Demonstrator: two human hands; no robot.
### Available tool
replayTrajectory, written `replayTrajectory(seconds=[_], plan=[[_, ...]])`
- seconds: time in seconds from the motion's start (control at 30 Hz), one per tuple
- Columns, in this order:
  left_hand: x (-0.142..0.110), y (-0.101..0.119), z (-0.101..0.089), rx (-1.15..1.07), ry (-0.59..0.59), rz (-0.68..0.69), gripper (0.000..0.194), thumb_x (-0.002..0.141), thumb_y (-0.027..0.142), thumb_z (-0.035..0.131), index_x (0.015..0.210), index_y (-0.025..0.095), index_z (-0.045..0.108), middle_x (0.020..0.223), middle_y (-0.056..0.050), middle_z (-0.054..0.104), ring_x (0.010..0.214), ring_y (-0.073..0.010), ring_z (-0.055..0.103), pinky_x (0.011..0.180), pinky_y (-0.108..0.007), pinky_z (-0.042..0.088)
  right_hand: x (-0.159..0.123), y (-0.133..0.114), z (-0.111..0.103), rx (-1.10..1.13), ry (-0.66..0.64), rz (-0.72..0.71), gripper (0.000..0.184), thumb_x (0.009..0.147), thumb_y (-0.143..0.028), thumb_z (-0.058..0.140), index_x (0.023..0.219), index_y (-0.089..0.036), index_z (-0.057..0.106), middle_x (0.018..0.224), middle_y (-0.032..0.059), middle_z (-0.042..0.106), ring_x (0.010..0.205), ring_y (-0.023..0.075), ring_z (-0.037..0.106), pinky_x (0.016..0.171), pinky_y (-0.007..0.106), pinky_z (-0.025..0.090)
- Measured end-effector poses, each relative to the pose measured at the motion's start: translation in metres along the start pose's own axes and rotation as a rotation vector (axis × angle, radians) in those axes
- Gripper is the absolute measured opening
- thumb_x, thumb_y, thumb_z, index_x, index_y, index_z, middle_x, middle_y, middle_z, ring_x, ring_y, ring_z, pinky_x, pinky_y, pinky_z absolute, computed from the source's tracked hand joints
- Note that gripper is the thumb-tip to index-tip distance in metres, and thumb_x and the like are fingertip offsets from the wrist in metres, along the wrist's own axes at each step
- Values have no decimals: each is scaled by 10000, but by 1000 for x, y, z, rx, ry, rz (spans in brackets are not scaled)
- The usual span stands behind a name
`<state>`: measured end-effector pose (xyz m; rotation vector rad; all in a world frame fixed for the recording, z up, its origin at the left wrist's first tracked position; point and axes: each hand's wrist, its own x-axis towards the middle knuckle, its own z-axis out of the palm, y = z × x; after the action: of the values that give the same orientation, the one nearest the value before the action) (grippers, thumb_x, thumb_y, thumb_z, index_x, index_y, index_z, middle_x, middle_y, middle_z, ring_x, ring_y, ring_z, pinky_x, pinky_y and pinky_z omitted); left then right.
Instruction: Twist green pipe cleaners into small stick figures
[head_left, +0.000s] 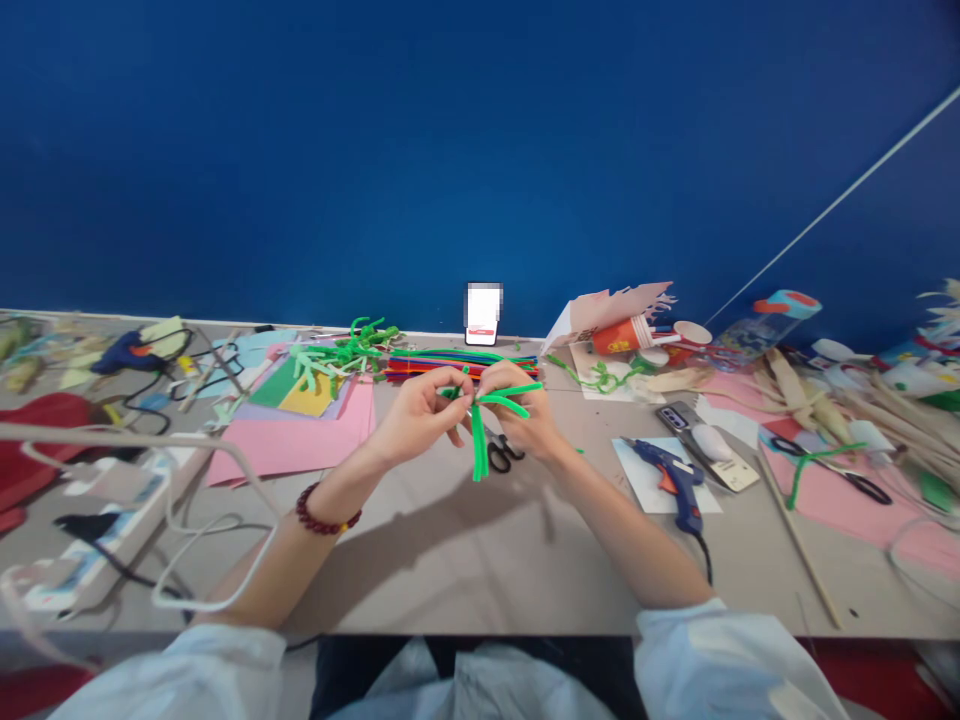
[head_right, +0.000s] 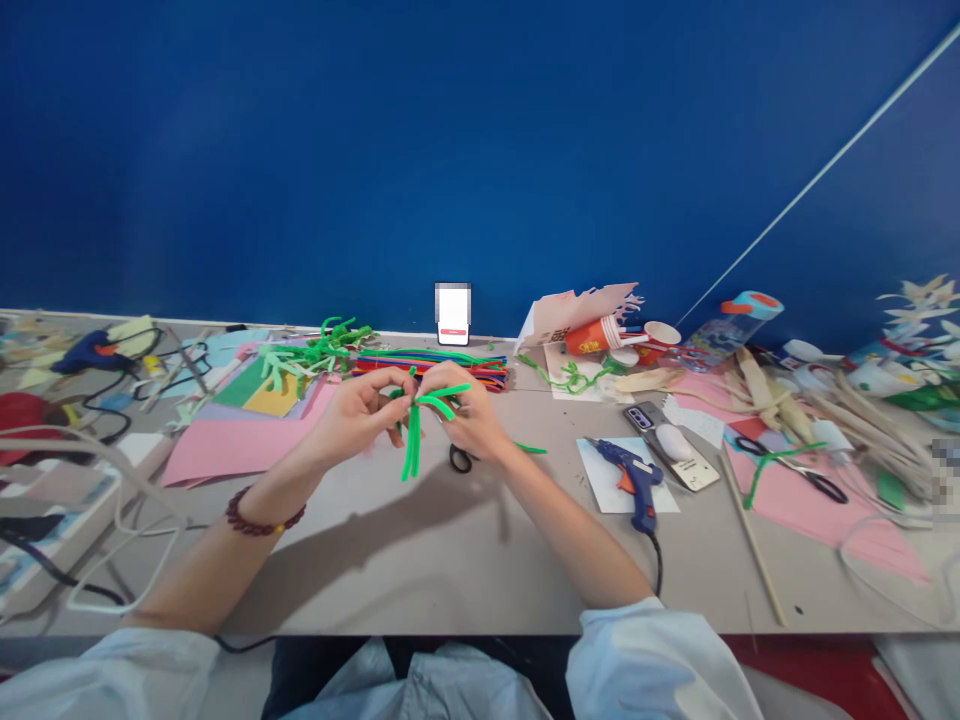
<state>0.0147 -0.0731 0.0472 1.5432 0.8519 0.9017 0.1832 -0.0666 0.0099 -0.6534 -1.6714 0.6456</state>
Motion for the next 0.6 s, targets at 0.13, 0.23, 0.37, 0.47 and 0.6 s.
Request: replayTrajectory(seconds=[0.13, 0.23, 0.37, 0.47, 0.6], plan=[[-1, 3, 0, -23, -1, -14, 262, 731, 369, 694, 814, 176, 538, 584, 28, 606, 480, -129, 632, 403, -203, 513, 0, 0, 1, 52, 20, 81, 252, 808, -470, 640, 734, -234, 596, 793, 41, 602, 789, 191, 574, 738, 364, 489], [0, 1, -2, -78, -20, -69, 297, 733, 396, 706, 859, 180, 545, 540, 22, 616, 439, -138, 621, 357, -191, 458, 0, 1, 1, 123, 61, 187, 311, 772, -515, 667, 737, -219, 580, 759, 29, 596, 734, 170, 567, 669, 321, 482], [3, -6, -7, -218, -34, -110, 296, 729, 407, 717, 843, 174, 576, 559, 16, 619, 409, -107, 580, 348, -183, 421, 1, -3, 0, 170, 69, 299, 337, 718, -506, 721, 728, -203, 572, 695, -5, 577, 628, 122, 541, 587, 260, 457], [4, -12, -9, -272, -38, -107, 283, 689, 340, 754, 856, 176, 596, 574, 29, 598, 443, -97, 577, 381, -182, 429, 3, -10, 0, 184, 74, 313, 315, 722, -477, 722, 740, -195, 583, 695, -5, 583, 626, 113, 540, 575, 248, 449], [4, -16, -6, -236, -18, -85, 343, 627, 249, 787, 897, 182, 587, 495, 73, 512, 366, -60, 458, 366, -174, 366, 3, -15, 3, 209, 98, 366, 299, 717, -451, 724, 734, -191, 577, 693, -9, 580, 622, 108, 543, 577, 249, 461]])
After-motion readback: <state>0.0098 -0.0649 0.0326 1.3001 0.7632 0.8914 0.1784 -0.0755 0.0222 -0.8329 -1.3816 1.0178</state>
